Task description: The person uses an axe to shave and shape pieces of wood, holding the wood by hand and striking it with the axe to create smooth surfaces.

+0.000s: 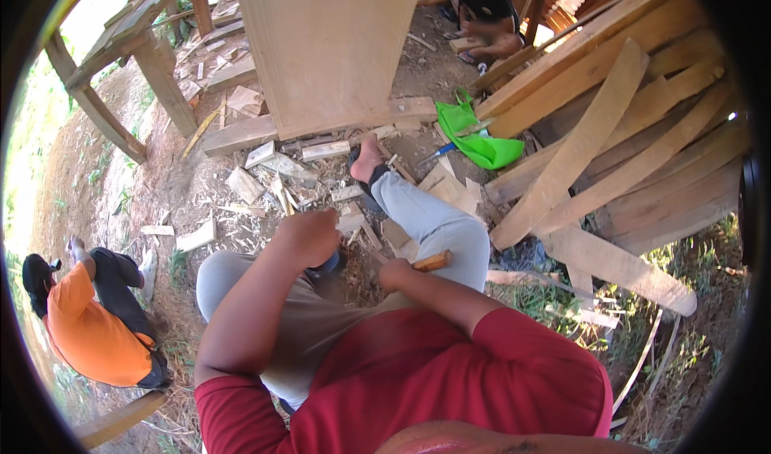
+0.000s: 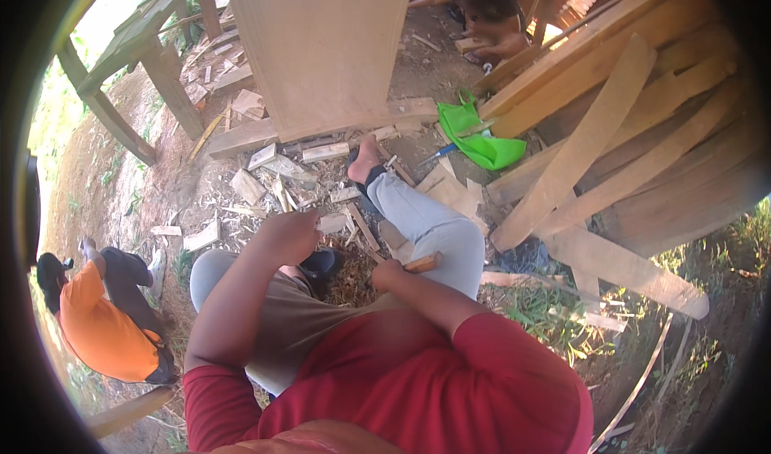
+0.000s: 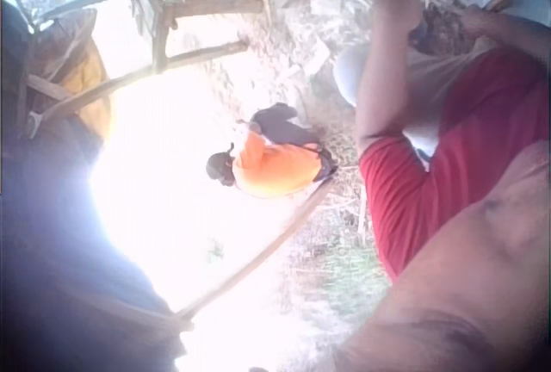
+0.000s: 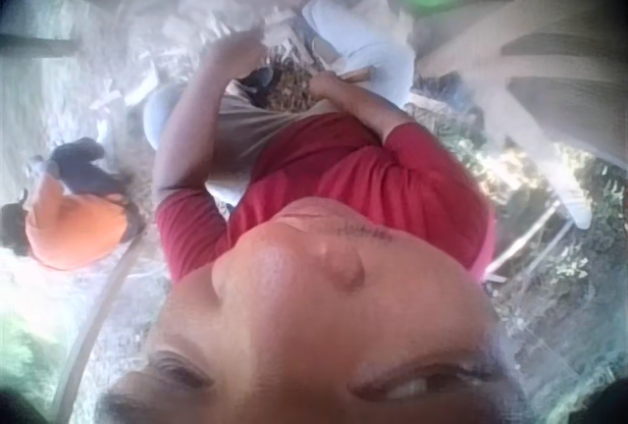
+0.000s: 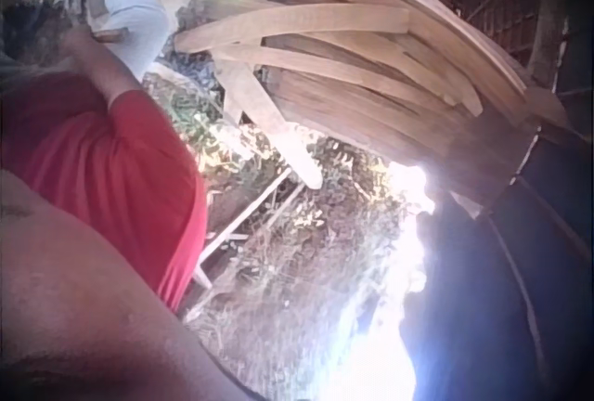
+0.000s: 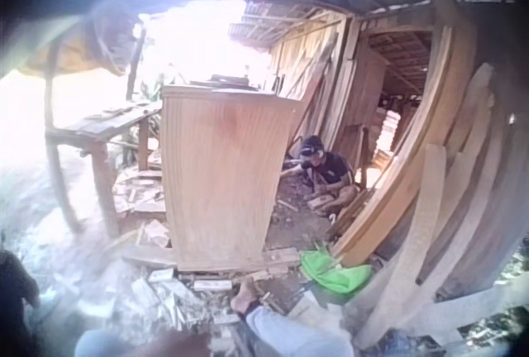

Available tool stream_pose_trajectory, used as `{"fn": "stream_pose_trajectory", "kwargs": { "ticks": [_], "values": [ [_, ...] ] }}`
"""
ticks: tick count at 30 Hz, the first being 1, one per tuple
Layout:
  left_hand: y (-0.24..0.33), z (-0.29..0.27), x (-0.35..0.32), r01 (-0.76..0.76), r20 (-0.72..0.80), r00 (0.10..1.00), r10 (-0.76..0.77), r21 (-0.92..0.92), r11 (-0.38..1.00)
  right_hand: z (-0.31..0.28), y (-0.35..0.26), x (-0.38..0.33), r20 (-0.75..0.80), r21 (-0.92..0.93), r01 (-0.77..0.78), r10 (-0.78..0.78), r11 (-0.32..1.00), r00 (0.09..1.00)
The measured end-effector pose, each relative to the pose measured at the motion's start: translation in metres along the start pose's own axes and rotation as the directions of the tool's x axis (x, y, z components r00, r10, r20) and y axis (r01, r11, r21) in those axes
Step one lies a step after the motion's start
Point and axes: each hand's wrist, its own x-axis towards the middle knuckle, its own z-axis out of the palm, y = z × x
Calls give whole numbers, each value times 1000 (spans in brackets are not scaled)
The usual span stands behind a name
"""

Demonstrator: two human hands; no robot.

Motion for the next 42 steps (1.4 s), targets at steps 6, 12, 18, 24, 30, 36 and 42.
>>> {"fn": "stream_pose_trajectory", "kwargs": {
  "ticks": [6,12,18,24,30,36,42],
  "values": [
    [-2,7,-8,-4,-17,1000,4,29,1000,3,0,5,8,12,-9,9,1000,1000],
    [-10,8,-17,81,32,996,-82,21,997,4,-2,5,12,5,-11,11,1000,1000],
    [-21,14,-28,111,41,993,-112,31,993,5,-6,7,-1,-20,-9,9,1000,1000],
    [-28,13,-34,111,15,994,-111,19,994,3,-6,4,11,-42,35,-35,999,999],
    [-26,10,-31,143,34,989,-144,30,989,5,-4,6,4,-11,23,-23,1000,1000],
    [-28,16,-27,101,0,995,-101,24,995,0,-5,4,11,-7,8,-8,1000,1000],
    [-22,11,-30,128,42,991,-128,1,992,-2,-5,3,45,-31,16,-14,999,999]
  ]
}}
